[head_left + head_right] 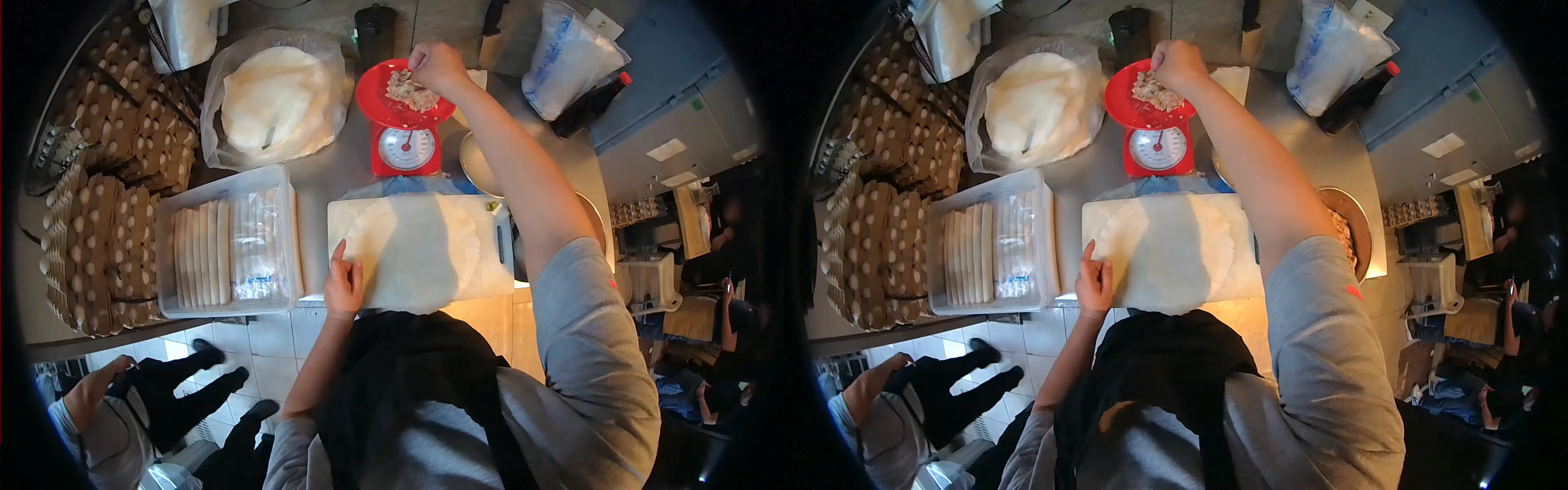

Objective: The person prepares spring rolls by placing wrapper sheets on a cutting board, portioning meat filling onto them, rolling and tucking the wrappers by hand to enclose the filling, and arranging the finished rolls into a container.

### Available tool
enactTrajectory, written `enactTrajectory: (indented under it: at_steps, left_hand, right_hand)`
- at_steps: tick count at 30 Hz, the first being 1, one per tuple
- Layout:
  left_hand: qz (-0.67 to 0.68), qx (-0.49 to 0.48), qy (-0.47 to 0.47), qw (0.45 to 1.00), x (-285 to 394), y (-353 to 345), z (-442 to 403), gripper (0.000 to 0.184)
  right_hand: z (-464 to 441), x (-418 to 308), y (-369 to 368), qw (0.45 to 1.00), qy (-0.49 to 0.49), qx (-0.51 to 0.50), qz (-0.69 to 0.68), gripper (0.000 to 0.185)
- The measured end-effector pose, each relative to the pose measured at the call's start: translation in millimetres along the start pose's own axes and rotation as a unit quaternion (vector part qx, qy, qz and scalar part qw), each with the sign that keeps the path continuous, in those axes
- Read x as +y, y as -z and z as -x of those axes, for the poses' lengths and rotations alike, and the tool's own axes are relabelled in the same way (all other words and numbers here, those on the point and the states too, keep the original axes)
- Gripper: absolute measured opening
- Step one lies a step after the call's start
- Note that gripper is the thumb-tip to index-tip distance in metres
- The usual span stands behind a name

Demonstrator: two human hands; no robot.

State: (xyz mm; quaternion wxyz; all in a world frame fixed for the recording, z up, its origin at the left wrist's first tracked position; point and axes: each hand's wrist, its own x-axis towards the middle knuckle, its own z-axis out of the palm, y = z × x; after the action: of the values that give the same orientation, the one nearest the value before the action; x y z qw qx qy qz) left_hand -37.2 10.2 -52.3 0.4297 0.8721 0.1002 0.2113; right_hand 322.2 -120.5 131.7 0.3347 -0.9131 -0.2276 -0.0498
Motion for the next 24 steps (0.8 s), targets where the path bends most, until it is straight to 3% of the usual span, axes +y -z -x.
enactTrajectory:
  at_steps: [3,6,9,12,13,16,19,22,23,24]
  left_hand:
    - [-0.005,0.002,0.027,1.0,0,0,1,0.05]
    - [0.005,0.008,0.029,1.0,2,0,1,0.05]
    - [0.013,0.017,0.024,0.999,2,-1,2,0.05]
    - [0.011,0.02,0.023,0.999,1,-1,1,0.051]
    - [0.007,0.02,0.023,1.0,0,-1,1,0.051]
    - [0.002,0.018,0.033,0.999,1,-1,2,0.051]
    - [0.009,0.013,0.048,0.999,4,0,1,0.051]
    - [0.007,0.01,0.031,0.999,5,2,0,0.05]
    - [0.009,0.005,0.022,1.0,4,2,-1,0.049]
    - [0.012,-0.002,0.015,1.0,3,3,0,0.049]
  right_hand:
    - [-10,12,-4,0.997,-0.01,-0.048,-0.065,0.015]
    - [-21,19,0,0.991,-0.001,-0.059,-0.118,0.029]
    - [-21,12,-9,0.991,-0.028,-0.127,0.006,0.056]
    - [-2,2,-20,0.974,0.033,-0.123,0.185,0.079]
    - [-4,-9,-15,0.96,-0.047,-0.23,0.153,0.087]
    - [4,-11,-25,0.944,0.046,-0.205,0.253,0.078]
    - [8,-7,-15,0.944,-0.06,-0.325,0.003,0.071]
    - [35,-15,4,0.955,-0.036,-0.238,-0.171,0.061]
    - [46,-22,20,0.911,-0.086,-0.311,-0.256,0.055]
    - [64,-21,21,0.915,-0.028,-0.319,-0.245,0.056]
